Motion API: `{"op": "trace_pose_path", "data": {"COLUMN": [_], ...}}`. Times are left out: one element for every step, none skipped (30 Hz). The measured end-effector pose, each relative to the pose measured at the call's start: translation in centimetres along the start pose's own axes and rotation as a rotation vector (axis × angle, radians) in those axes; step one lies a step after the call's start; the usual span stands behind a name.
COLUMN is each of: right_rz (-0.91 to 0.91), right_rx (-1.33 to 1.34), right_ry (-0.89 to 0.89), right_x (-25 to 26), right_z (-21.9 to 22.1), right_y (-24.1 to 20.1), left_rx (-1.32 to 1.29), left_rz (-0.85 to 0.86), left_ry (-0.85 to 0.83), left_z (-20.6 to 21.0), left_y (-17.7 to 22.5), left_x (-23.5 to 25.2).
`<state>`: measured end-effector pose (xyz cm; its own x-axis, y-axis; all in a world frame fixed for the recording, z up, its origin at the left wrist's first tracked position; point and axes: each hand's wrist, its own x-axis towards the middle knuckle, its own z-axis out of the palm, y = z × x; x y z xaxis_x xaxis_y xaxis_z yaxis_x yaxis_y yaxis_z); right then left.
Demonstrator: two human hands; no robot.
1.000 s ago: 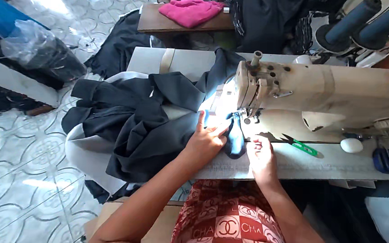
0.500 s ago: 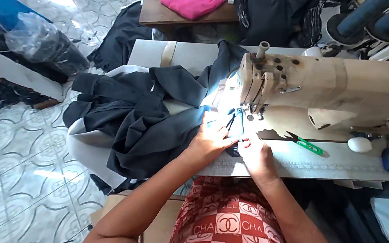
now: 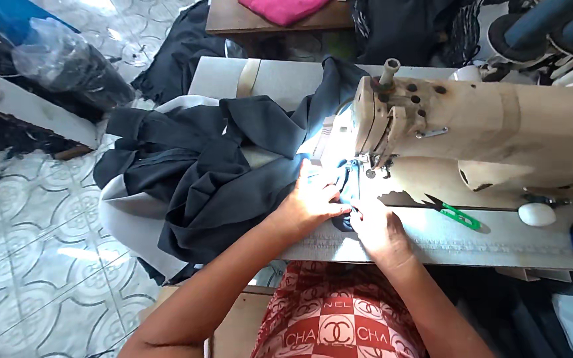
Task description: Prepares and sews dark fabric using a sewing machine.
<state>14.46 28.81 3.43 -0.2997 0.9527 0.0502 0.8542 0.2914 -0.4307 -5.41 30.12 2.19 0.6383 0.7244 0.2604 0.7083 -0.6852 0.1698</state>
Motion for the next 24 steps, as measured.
{"op": "trace_pose_path", "data": {"right_rz": [-0.016,-0.033,-0.054,-0.073,-0.090,-0.101,-0.103,-0.097,-0.097,-0.098,-0.098,-0.098,-0.103,-0.112,-0.118,-0.115,-0.113,-0.101,-0.091,-0.086,-0.084,-0.083,-0.087,-0.087], "right_rx": [-0.023,-0.053,-0.081,-0.102,-0.127,-0.155,-0.178,-0.190,-0.196,-0.197,-0.189,-0.173,-0.157,-0.143,-0.134,-0.124,-0.115,-0.110,-0.119,-0.133,-0.137,-0.127,-0.114,-0.095], "right_ry": [-0.001,0.001,0.018,0.039,0.066,0.081,0.080,0.079,0.090,0.105,0.123,0.133,0.144,0.155,0.170,0.183,0.196,0.192,0.186,0.185,0.188,0.194,0.206,0.215], "right_x": [-0.1,-0.2,-0.4,-0.6,-0.7,-0.9,-0.9,-1.0,-0.9,-0.8,-0.5,-0.2,0.3,0.8,1.4,2.0,2.5,3.0,3.4,3.7,3.9,4.0,4.0,3.9], "right_z": [0.0,0.0,0.1,0.3,0.4,0.5,0.6,0.7,0.9,1.0,1.2,1.2,1.3,1.3,1.3,1.3,1.3,1.3,1.3,1.3,1.3,1.4,1.5,1.6], "right_y": [0.0,0.0,0.1,0.1,0.2,0.2,0.2,0.1,0.2,0.3,0.4,0.5,0.7,0.9,1.0,1.0,1.0,1.0,0.9,0.8,0.7,0.7,0.9,1.2], "left_rx": [0.002,-0.001,-0.004,-0.006,-0.007,-0.005,-0.006,-0.013,-0.018,-0.017,-0.016,-0.014,-0.011,-0.006,-0.002,0.007,0.008,0.011,0.017,0.019,0.019,0.023,0.023,0.023], "left_rz": [-0.003,-0.005,-0.006,-0.006,-0.006,-0.004,-0.004,-0.006,-0.008,-0.012,-0.021,-0.030,-0.037,-0.048,-0.057,-0.058,-0.059,-0.065,-0.076,-0.088,-0.098,-0.106,-0.107,-0.103], "left_ry": [-0.015,-0.026,-0.033,-0.040,-0.042,-0.040,-0.033,-0.025,-0.024,-0.034,-0.055,-0.071,-0.070,-0.070,-0.058,-0.040,-0.031,-0.033,-0.051,-0.076,-0.090,-0.101,-0.097,-0.072], "left_z": [-0.1,-0.2,-0.2,-0.3,-0.3,-0.2,-0.1,-0.1,-0.1,-0.1,-0.3,-0.4,-0.5,-0.5,-0.4,-0.3,-0.3,-0.3,-0.3,-0.4,-0.4,-0.4,-0.2,0.0], "left_y": [0.0,0.0,0.0,0.0,0.0,-0.1,-0.1,-0.2,-0.2,-0.3,-0.4,-0.5,-0.8,-1.2,-1.5,-2.0,-2.4,-2.7,-2.9,-3.0,-3.1,-3.2,-3.3,-3.3], "left_x": [0.1,0.1,0.1,0.1,0.1,0.1,0.1,0.1,0.1,0.3,0.4,0.6,0.8,1.1,1.3,1.6,1.8,2.0,2.2,2.4,2.5,2.6,2.6,2.4]}}
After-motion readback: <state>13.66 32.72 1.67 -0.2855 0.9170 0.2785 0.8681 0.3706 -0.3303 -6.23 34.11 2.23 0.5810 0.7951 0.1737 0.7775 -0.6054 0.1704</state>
